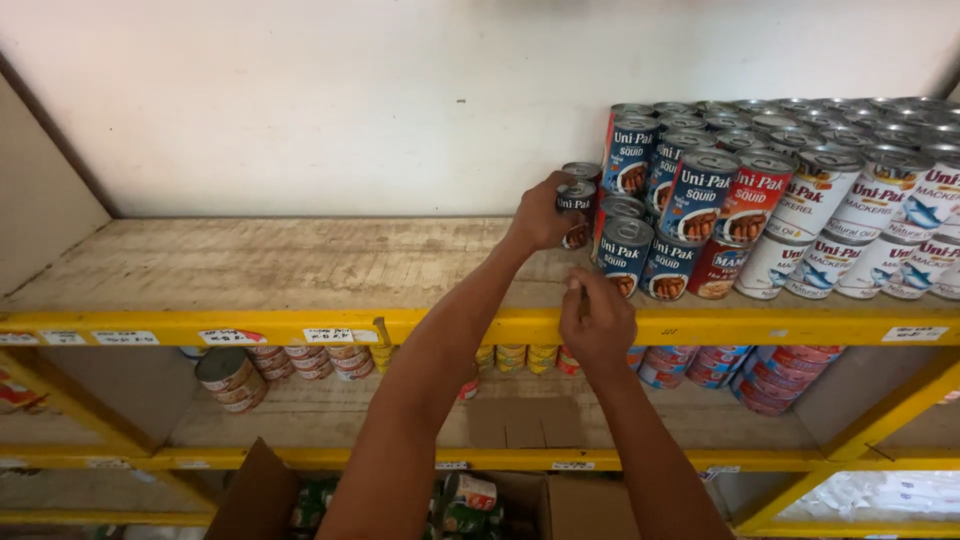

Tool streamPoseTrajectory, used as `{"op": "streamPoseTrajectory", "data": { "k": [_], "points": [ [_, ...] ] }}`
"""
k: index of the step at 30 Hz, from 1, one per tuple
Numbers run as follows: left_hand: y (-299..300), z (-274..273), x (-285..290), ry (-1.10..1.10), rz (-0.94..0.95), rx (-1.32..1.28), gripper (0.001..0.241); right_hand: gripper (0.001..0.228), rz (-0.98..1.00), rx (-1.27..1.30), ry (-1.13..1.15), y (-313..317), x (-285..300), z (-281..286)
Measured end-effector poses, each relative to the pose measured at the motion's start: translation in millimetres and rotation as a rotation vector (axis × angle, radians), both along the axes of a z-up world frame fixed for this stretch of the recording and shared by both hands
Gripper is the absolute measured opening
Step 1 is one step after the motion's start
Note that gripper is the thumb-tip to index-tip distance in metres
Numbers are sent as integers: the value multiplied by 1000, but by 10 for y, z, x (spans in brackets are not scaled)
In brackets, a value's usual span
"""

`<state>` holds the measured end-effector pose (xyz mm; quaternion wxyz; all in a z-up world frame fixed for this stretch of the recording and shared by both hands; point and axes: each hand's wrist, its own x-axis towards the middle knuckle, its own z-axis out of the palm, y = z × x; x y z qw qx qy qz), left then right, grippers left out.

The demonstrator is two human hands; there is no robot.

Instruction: Stocking canned goods from a cardboard box onto grocery store shelves.

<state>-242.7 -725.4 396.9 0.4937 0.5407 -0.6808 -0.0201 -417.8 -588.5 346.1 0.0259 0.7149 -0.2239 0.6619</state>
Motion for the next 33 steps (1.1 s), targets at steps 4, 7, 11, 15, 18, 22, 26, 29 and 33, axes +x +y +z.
{"op": "streamPoseTrajectory", "data": {
  "k": [4,7,11,15,18,22,26,29,33],
  "points": [
    [247,-31,99,24,-49,-66,64,13,-13,-16,-5,-1,-1,7],
    [420,-12,235,14,-113,-146,61,20,-18,5,17,36,-8,66],
    [832,367,190,243,-205,73,60,25,-22,-64,52,89,-9,136],
    [1033,784,9,334,-220,61,59,29,-43,-42,109,47,1,99],
    [619,714,-47,307,-332,-207,59,30,-54,14,126,87,-9,111],
    [532,887,-398,252,-241,-254,68,29,-63,2,147,50,-14,100],
    [543,968,-681,148,-123,-167,74,29,-58,-18,151,7,-11,55],
    [480,960,-799,140,-92,-104,80,28,-39,-21,135,37,-24,87],
    [416,937,-819,127,-74,-64,81,28,-34,-53,124,65,-20,114]
  ]
}}
